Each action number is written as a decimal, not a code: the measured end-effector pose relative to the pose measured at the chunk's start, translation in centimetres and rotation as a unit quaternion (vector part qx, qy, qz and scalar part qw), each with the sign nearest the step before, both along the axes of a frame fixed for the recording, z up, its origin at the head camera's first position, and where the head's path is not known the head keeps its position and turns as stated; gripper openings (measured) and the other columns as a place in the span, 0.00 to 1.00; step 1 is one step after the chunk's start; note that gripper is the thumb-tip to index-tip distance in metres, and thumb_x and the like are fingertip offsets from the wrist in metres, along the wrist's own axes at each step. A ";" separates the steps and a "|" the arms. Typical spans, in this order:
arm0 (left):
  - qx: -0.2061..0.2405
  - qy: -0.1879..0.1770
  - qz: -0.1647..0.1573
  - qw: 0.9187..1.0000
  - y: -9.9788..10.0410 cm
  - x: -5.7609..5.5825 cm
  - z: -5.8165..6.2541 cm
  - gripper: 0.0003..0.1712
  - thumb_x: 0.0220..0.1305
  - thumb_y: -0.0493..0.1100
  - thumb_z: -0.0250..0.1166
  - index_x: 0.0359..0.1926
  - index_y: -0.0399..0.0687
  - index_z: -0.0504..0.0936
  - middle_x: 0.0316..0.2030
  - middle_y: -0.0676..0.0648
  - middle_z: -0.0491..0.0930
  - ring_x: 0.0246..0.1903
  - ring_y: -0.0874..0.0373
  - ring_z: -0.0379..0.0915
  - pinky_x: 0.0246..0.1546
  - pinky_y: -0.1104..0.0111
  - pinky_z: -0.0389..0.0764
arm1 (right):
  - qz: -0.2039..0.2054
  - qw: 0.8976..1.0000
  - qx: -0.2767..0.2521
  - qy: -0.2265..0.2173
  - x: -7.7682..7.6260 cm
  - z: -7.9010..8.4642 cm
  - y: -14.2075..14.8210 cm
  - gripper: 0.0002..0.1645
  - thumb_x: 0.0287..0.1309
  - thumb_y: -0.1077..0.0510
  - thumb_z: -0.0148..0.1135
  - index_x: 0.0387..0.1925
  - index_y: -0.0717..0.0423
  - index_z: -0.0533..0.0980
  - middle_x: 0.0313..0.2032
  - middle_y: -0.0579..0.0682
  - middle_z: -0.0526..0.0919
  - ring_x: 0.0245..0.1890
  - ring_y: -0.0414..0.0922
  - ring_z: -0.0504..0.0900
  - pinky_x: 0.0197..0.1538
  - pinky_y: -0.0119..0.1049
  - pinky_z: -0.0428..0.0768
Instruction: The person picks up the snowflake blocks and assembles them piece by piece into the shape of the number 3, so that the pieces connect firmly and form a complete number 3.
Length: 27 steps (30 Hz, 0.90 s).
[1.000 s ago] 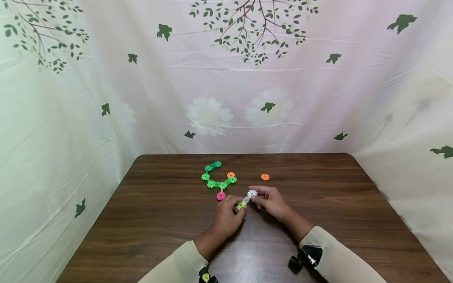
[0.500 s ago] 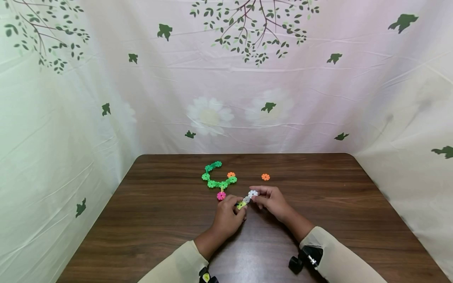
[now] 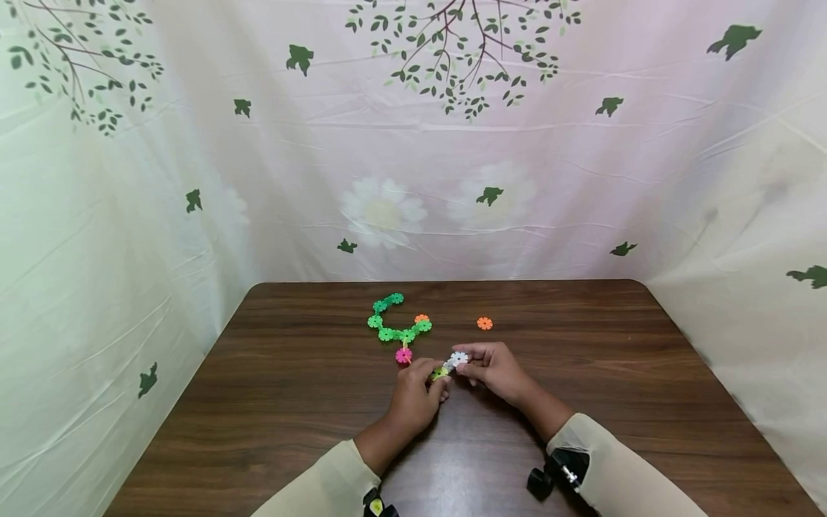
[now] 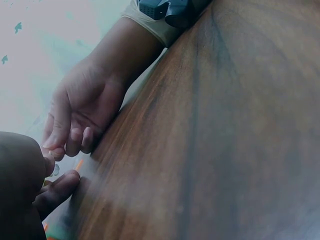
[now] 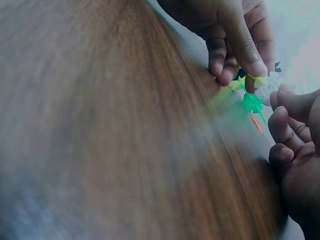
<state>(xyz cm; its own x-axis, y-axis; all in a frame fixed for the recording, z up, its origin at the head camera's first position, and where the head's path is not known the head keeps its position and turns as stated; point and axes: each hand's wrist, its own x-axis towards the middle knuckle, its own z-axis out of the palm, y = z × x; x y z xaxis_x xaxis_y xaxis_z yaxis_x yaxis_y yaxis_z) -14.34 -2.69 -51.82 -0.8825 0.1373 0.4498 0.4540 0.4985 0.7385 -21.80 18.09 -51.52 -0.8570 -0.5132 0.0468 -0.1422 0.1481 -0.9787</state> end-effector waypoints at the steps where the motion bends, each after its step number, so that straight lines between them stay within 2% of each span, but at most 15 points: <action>1: -0.005 0.005 0.002 1.000 0.0 0.0 0.0 0.12 0.71 0.28 0.71 0.52 0.25 0.87 0.49 0.32 0.86 0.34 0.52 0.91 0.35 0.77 0.88 | 0.001 1.000 0.001 0.002 0.0 0.0 0.0 0.26 0.72 0.65 0.70 0.67 0.73 0.79 0.37 0.62 0.91 0.25 0.37 0.82 0.32 0.30 0.83; 5: -0.037 0.035 0.018 0.999 0.0 0.1 0.0 0.12 0.69 0.29 0.73 0.52 0.28 0.88 0.47 0.36 0.88 0.42 0.48 0.91 0.44 0.65 0.92 | 0.014 1.000 0.005 0.002 0.0 -0.2 0.1 0.26 0.71 0.66 0.71 0.66 0.73 0.79 0.37 0.52 0.89 0.26 0.37 0.83 0.32 0.30 0.83; 9: -0.067 0.057 0.036 0.995 0.0 0.0 -0.2 0.14 0.66 0.29 0.74 0.52 0.32 0.90 0.46 0.39 0.89 0.47 0.47 0.90 0.50 0.58 0.91 | 0.026 1.000 0.005 0.003 0.0 -0.3 0.1 0.25 0.71 0.64 0.71 0.65 0.73 0.80 0.37 0.51 0.89 0.26 0.37 0.82 0.33 0.30 0.83; 16: -0.098 0.068 0.043 0.992 0.1 0.1 -0.1 0.15 0.65 0.29 0.72 0.53 0.36 0.90 0.46 0.41 0.92 0.48 0.49 0.91 0.51 0.58 0.91 | 0.015 1.000 0.002 0.018 0.0 -0.1 0.3 0.18 0.81 0.59 0.61 0.58 0.70 0.85 0.36 0.61 0.89 0.25 0.39 0.81 0.35 0.32 0.82; 19: -0.108 0.081 0.041 0.990 0.2 0.3 0.1 0.16 0.64 0.28 0.72 0.53 0.36 0.91 0.47 0.41 0.92 0.48 0.48 0.91 0.50 0.58 0.91 | 0.012 1.000 0.002 0.025 0.1 -0.1 0.3 0.17 0.81 0.59 0.60 0.54 0.68 0.87 0.37 0.60 0.90 0.26 0.39 0.82 0.33 0.32 0.82; 24: -0.114 0.102 0.018 0.988 0.4 0.7 0.2 0.16 0.63 0.25 0.71 0.51 0.36 0.91 0.44 0.42 0.92 0.46 0.51 0.91 0.48 0.61 0.91 | 0.010 0.999 0.001 0.036 0.1 -0.2 0.2 0.14 0.80 0.60 0.62 0.43 0.65 0.88 0.27 0.54 0.85 0.23 0.38 0.79 0.29 0.31 0.78; 27: -0.118 0.111 0.011 0.987 0.5 0.8 0.2 0.17 0.62 0.24 0.71 0.51 0.37 0.91 0.43 0.43 0.92 0.44 0.54 0.91 0.46 0.64 0.91 | 0.006 0.999 -0.002 0.045 0.1 -0.2 0.2 0.17 0.80 0.57 0.62 0.36 0.63 0.87 0.19 0.56 0.79 0.20 0.38 0.76 0.27 0.31 0.76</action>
